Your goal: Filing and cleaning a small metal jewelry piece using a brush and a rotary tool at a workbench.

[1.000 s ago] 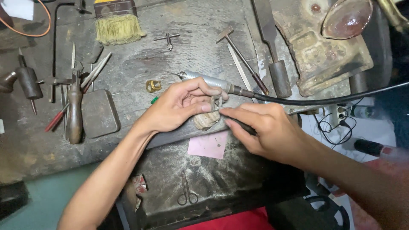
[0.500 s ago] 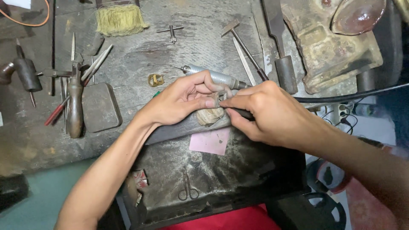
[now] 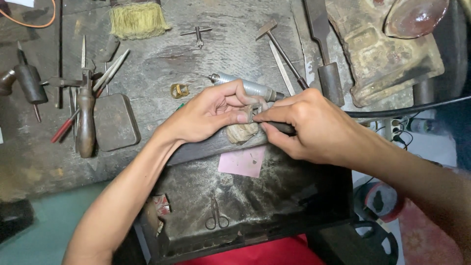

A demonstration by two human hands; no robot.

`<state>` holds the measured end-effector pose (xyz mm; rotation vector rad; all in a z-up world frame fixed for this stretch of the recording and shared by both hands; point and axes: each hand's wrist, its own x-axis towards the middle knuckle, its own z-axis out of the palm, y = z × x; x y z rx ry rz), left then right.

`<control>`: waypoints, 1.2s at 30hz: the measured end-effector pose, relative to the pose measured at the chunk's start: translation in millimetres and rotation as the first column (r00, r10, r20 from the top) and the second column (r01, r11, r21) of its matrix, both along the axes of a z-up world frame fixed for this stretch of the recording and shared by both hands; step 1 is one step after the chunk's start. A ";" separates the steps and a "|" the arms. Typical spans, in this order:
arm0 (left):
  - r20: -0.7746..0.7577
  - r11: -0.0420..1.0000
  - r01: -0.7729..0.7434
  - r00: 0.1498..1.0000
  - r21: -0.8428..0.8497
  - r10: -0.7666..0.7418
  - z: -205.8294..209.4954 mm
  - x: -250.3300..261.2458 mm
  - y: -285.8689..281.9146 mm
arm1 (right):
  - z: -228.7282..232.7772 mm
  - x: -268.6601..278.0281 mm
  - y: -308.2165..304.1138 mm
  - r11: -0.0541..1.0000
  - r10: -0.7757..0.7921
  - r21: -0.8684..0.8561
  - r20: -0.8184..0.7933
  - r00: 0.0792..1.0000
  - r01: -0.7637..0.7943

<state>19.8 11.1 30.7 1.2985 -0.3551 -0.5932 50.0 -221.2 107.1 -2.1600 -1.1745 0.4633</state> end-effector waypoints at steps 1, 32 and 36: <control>0.000 1.000 -0.001 1.000 0.000 0.001 1.0 0.5 0.1 | -1.0 0.3 0.1 1.000 0.001 0.000 0.000 1.000 -0.001; 0.054 0.996 -0.091 0.994 -0.006 0.091 -7.6 -0.7 -4.7 | -9.5 1.3 -4.2 0.799 0.541 -0.550 0.483 0.689 -0.241; 0.025 0.995 -0.102 0.994 -0.007 0.102 -12.7 -1.9 -5.3 | 7.8 4.9 12.9 0.940 -0.047 -0.339 -0.025 0.999 0.035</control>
